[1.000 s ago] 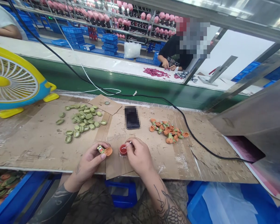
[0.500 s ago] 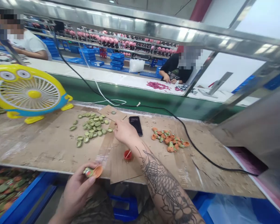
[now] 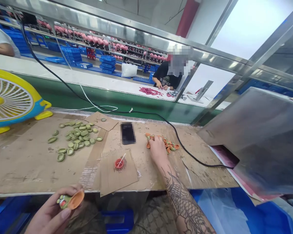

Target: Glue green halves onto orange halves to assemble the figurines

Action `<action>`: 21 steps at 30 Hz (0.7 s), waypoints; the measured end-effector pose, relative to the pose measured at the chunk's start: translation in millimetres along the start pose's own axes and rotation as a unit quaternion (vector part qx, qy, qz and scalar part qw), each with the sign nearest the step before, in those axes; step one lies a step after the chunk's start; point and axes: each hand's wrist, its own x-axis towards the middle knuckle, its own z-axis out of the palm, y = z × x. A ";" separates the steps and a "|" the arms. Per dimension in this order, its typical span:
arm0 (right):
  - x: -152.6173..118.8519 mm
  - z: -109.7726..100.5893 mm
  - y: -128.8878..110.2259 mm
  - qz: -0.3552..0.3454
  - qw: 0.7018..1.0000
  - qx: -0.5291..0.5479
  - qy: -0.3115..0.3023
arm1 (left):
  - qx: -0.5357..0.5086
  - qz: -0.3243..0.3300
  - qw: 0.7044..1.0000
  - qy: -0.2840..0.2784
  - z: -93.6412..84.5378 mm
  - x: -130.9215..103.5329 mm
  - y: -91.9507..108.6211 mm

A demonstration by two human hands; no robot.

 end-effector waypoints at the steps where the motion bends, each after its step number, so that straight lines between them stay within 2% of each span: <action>1: -5.4 -0.4 -1.7 -0.001 1.000 0.016 0.012 | -0.008 0.014 1.000 -0.009 13.2 -0.6 5.6; 4: -32.2 -3.5 -16.0 -0.006 0.996 0.090 0.020 | -0.034 0.040 0.997 -0.062 49.6 -3.6 18.1; 6: -60.4 -7.2 -31.9 -0.013 0.985 0.171 -0.006 | -0.055 0.039 0.993 -0.101 64.7 -2.4 19.1; 7: -76.1 -9.5 -40.6 -0.021 0.974 0.222 -0.030 | -0.064 0.035 0.991 -0.113 68.8 -0.5 17.2; 9: -104.4 -14.1 -56.4 -0.035 0.935 0.345 -0.077 | -0.070 0.030 0.988 -0.132 71.5 4.5 10.2; 11: -121.3 -15.6 -64.4 -0.050 0.922 0.373 -0.090 | -0.063 0.037 0.985 -0.158 70.5 9.2 2.7; 13: -123.1 -12.0 -59.6 -0.051 0.956 0.282 -0.067 | -0.058 0.042 0.982 -0.173 69.7 11.4 -1.7; 15: -113.3 -4.9 -43.2 -0.028 0.986 0.161 -0.034 | -0.065 0.033 0.984 -0.163 70.0 9.9 -1.7; 18: -90.5 3.3 -16.5 0.018 0.998 0.064 0.007 | -0.079 0.022 0.986 -0.144 68.9 3.2 2.1; 21: -70.0 -1.2 -16.3 0.045 0.996 0.028 0.073 | -0.072 0.029 0.988 -0.130 60.3 -3.0 1.9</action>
